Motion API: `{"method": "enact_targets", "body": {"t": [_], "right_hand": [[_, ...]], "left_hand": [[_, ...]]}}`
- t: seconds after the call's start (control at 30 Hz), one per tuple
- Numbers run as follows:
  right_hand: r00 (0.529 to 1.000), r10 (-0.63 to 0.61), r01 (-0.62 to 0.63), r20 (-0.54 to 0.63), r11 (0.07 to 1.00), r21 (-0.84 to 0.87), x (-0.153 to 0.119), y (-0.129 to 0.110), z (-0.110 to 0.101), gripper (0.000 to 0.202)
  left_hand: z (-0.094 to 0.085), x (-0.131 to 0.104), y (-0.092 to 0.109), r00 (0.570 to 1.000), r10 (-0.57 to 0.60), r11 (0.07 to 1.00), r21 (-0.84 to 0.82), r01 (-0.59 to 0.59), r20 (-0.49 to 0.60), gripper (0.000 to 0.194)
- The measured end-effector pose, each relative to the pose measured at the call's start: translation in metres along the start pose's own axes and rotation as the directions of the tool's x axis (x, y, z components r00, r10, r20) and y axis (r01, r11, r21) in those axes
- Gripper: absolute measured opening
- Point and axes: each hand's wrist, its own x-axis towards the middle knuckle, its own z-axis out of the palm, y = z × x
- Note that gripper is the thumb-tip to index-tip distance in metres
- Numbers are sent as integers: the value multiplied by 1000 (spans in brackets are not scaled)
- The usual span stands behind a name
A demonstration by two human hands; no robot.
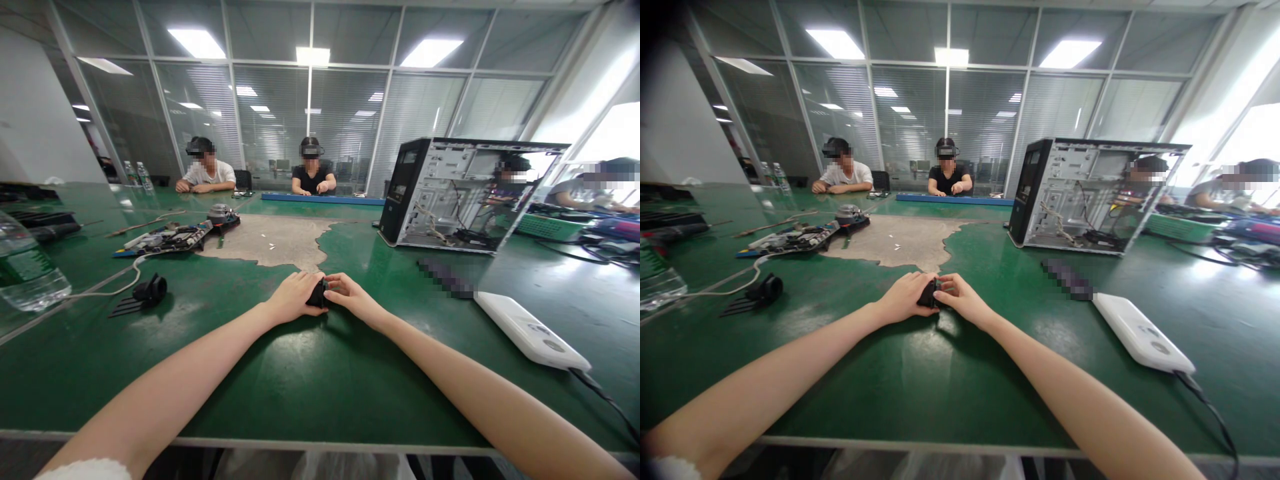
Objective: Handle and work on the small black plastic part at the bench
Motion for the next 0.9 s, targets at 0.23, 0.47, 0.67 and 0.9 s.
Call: {"method": "enact_targets", "body": {"t": [0.23, 0.47, 0.67, 0.9], "right_hand": [[982, -107, 99, 155, 994, 56, -1, -2, -3, 34], [992, -114, 115, 49, 993, -17, -2, -2, 1, 22], [1000, -16, 16, -3, 999, -36, 0, 0, 1, 32], [988, -98, 97, 116, 995, 14, -2, -4, -1, 31]], "left_hand": [[0, 0, 0, 1000, -14, 1000, 2, 14, 1, 65], [2, 0, -1, 1000, 0, 1000, -5, 0, -6, 66], [1, 0, -1, 1000, 4, 1000, -5, -4, -2, 66], [0, 0, 0, 1000, -13, 1000, -12, 13, -3, 65]]}}
